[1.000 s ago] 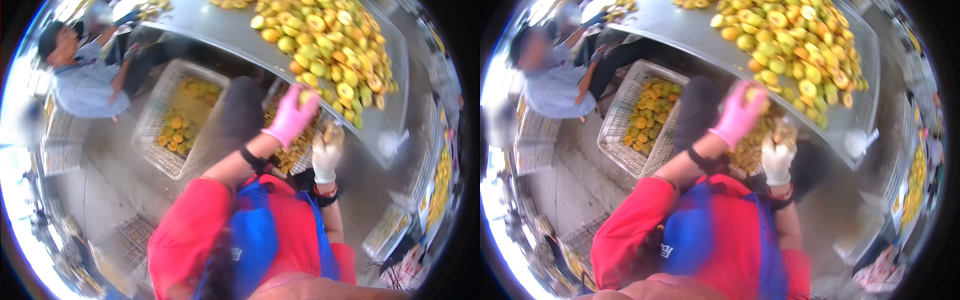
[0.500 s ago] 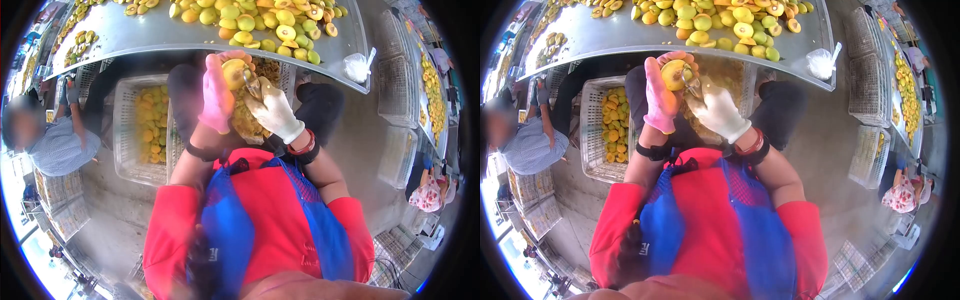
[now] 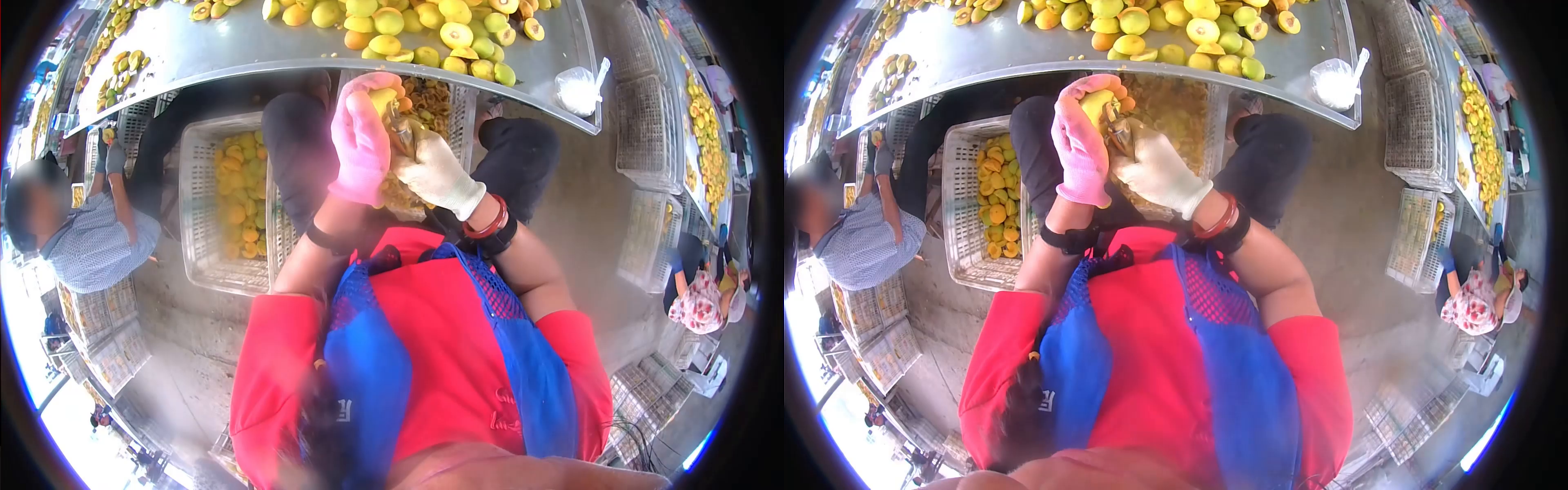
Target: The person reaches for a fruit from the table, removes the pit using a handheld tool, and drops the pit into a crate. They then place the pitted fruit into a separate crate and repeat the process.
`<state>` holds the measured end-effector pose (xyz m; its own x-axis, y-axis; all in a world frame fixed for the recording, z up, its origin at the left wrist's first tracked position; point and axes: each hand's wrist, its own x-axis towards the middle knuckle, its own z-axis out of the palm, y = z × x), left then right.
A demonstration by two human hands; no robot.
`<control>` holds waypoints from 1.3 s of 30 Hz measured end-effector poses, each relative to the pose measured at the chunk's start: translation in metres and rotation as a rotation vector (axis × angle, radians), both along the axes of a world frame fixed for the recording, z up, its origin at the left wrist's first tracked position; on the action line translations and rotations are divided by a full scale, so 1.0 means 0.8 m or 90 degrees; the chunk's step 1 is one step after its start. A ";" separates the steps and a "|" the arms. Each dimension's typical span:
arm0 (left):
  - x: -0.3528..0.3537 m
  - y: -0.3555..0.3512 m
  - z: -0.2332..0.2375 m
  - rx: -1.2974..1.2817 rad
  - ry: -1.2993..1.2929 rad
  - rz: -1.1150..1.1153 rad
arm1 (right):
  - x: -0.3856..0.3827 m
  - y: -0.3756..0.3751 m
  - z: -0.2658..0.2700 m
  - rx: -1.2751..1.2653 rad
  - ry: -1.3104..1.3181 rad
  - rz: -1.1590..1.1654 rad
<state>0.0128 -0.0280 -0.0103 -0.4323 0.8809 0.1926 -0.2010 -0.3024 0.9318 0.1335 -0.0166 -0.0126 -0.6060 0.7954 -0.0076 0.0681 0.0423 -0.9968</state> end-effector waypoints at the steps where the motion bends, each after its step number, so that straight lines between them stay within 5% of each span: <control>1: 0.000 0.001 -0.004 0.021 0.025 0.008 | 0.002 0.001 0.009 -0.044 0.025 0.015; 8: 0.004 -0.008 0.025 -0.061 -0.162 -0.058 | 0.004 -0.007 0.020 0.107 -0.108 -0.026; 11: 0.007 -0.009 0.022 -0.042 -0.127 -0.048 | 0.000 -0.005 0.002 0.159 0.067 -0.003; 15: 0.002 -0.008 0.013 0.019 -0.105 -0.115 | 0.019 -0.007 -0.001 -0.305 0.083 0.138; 19: -0.001 -0.005 0.014 -0.014 -0.078 -0.130 | 0.022 -0.010 0.009 -0.269 0.072 0.131; 22: 0.004 -0.006 0.013 -0.052 -0.074 -0.106 | 0.014 -0.013 -0.002 -0.053 0.109 0.073; 24: 0.010 -0.005 0.011 -0.035 -0.049 -0.073 | 0.019 -0.011 0.003 -0.125 0.116 0.096; 26: 0.017 -0.004 0.004 0.016 0.017 -0.025 | 0.041 -0.001 0.027 -0.467 0.079 0.199; 29: 0.010 -0.004 0.000 0.105 -0.037 -0.118 | 0.048 0.003 0.028 -0.471 0.040 0.209; 32: 0.013 -0.003 0.011 0.053 -0.090 -0.151 | 0.036 -0.008 0.021 -0.008 -0.031 0.080; 35: 0.016 -0.003 0.001 0.081 -0.128 -0.173 | 0.038 -0.010 0.008 0.160 -0.036 0.035; 37: 0.018 0.003 -0.014 0.179 -0.050 -0.152 | 0.047 -0.004 0.030 -0.159 -0.016 0.109; 39: 0.019 0.004 -0.018 0.215 -0.010 -0.144 | 0.050 -0.002 0.048 -0.289 -0.025 0.141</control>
<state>0.0279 -0.0252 -0.0245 -0.2405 0.8421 0.4827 -0.3103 -0.5379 0.7838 0.1739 -0.0180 0.0255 -0.7526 0.5585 -0.3487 0.1441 -0.3771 -0.9149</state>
